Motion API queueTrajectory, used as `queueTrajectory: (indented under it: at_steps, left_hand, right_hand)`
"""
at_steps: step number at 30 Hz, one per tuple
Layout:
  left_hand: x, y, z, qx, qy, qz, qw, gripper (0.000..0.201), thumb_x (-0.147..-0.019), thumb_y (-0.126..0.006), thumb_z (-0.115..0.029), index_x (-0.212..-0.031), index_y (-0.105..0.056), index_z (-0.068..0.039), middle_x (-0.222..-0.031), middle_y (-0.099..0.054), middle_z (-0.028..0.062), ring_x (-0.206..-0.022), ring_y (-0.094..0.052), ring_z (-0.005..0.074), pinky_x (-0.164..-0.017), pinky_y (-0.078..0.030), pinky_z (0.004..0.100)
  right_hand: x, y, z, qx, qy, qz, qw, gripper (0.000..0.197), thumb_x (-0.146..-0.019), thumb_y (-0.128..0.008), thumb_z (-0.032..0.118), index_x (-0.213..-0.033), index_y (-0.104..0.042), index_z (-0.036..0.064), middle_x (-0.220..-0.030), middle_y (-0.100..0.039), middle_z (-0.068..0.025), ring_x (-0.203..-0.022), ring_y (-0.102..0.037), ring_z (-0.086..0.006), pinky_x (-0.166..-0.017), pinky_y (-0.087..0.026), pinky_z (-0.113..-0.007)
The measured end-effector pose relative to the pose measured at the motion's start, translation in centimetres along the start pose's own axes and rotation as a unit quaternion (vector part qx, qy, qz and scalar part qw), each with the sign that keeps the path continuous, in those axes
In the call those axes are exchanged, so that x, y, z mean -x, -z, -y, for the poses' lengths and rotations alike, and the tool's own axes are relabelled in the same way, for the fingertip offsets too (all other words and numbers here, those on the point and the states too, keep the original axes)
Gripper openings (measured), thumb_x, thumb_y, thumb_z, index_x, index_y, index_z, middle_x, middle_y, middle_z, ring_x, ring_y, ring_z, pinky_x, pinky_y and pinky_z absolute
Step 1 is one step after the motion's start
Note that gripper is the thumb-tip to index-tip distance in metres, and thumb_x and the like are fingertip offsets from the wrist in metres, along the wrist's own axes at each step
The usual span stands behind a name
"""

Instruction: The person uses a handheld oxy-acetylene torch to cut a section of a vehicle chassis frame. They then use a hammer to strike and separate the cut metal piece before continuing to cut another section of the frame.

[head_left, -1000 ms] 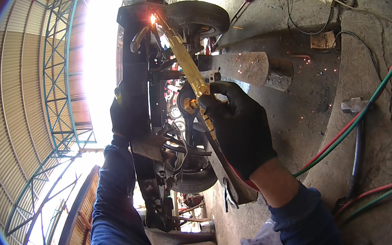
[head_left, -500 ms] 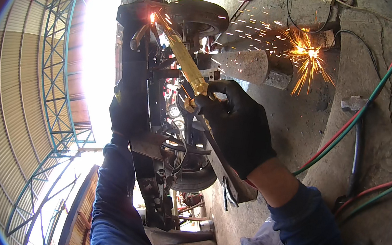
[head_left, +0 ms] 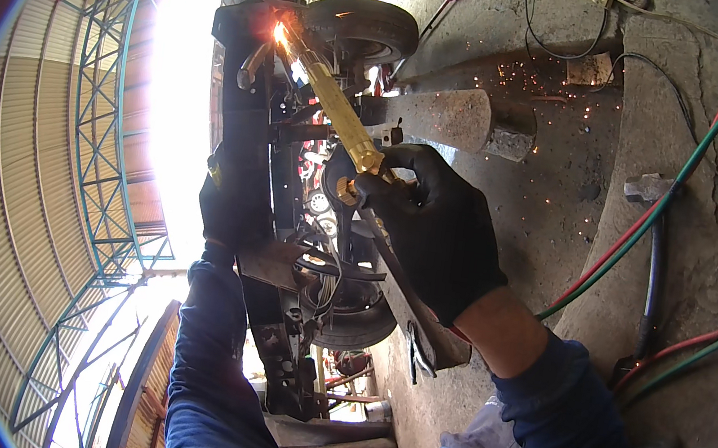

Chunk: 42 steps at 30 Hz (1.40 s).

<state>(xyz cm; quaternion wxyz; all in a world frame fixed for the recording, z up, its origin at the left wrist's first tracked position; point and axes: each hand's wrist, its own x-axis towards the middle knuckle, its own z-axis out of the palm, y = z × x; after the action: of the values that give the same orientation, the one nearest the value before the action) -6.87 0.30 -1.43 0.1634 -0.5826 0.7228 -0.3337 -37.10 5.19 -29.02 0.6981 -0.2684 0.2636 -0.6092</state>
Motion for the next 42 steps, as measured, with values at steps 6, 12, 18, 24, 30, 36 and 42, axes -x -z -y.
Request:
queueTrajectory:
  at_steps: [6,12,18,24,30,36,42]
  left_hand:
    - [-0.3,0.5,-0.9,-0.008,-0.003,0.004,1.000,0.054,-0.095,-0.077,-0.031,-0.140,-0.061,-0.008,-0.113,-0.073,0.0137,-0.096,-0.075,0.0327,-0.081,-0.062,0.0442]
    - [-0.1,0.6,-0.8,-0.008,0.003,0.010,1.000,0.050,-0.095,-0.077,-0.031,-0.138,-0.062,-0.008,-0.112,-0.074,0.0132,-0.095,-0.075,0.0323,-0.081,-0.062,0.0442]
    - [0.1,-0.8,2.3,0.003,0.053,0.035,0.998,0.047,-0.095,-0.077,-0.030,-0.135,-0.064,-0.009,-0.111,-0.074,0.0127,-0.095,-0.075,0.0321,-0.081,-0.062,0.0444]
    - [0.2,-0.5,1.6,0.040,0.026,0.022,0.999,0.048,-0.094,-0.077,-0.029,-0.135,-0.064,-0.009,-0.110,-0.074,0.0130,-0.094,-0.075,0.0322,-0.081,-0.062,0.0448]
    - [-0.1,-0.4,0.9,0.021,0.021,0.013,0.999,0.053,-0.094,-0.078,-0.031,-0.138,-0.059,-0.007,-0.110,-0.073,0.0145,-0.094,-0.075,0.0340,-0.080,-0.062,0.0461]
    - [0.1,-1.1,2.5,0.012,0.028,0.017,0.999,0.059,-0.094,-0.078,-0.032,-0.143,-0.057,-0.006,-0.112,-0.072,0.0153,-0.095,-0.075,0.0351,-0.079,-0.062,0.0467]
    - [0.0,-0.7,2.1,-0.014,0.019,0.036,0.999,0.063,-0.095,-0.078,-0.032,-0.147,-0.054,-0.006,-0.113,-0.071,0.0155,-0.096,-0.075,0.0357,-0.080,-0.063,0.0464]
  right_hand:
    - [0.0,0.0,-0.2,-0.003,-0.007,0.008,1.000,0.039,-0.103,-0.074,0.038,-0.128,-0.071,0.0079,-0.098,-0.079,-0.0234,-0.093,-0.079,-0.0420,-0.083,-0.061,-0.049]
    - [-0.2,-0.2,-0.6,-0.039,-0.016,0.011,0.999,0.036,-0.105,-0.071,0.036,-0.126,-0.074,0.0068,-0.103,-0.079,-0.0238,-0.096,-0.078,-0.0412,-0.084,-0.060,-0.048]
    - [-0.1,-0.1,-0.4,-0.041,-0.022,0.011,0.999,0.036,-0.105,-0.071,0.036,-0.126,-0.074,0.0067,-0.102,-0.079,-0.0234,-0.095,-0.079,-0.0410,-0.084,-0.060,-0.048]
    - [0.1,0.0,-0.1,-0.042,-0.017,0.011,0.999,0.036,-0.104,-0.072,0.035,-0.126,-0.072,0.0061,-0.100,-0.079,-0.0232,-0.093,-0.079,-0.0404,-0.082,-0.061,-0.048]
    - [0.2,0.1,-0.2,-0.035,-0.002,0.005,0.999,0.037,-0.101,-0.077,0.035,-0.121,-0.069,0.0043,-0.097,-0.079,-0.0228,-0.091,-0.079,-0.0409,-0.080,-0.061,-0.048]
    - [0.1,0.2,-0.3,-0.048,-0.005,0.008,0.999,0.041,-0.103,-0.078,0.031,-0.128,-0.069,-0.0005,-0.090,-0.080,-0.0165,-0.082,-0.079,-0.0180,-0.072,-0.060,-0.033]
    - [-0.1,0.3,-0.5,-0.074,-0.004,0.010,0.997,0.038,-0.105,-0.076,0.029,-0.127,-0.070,-0.0013,-0.091,-0.079,-0.0156,-0.084,-0.078,-0.0156,-0.072,-0.058,-0.031]
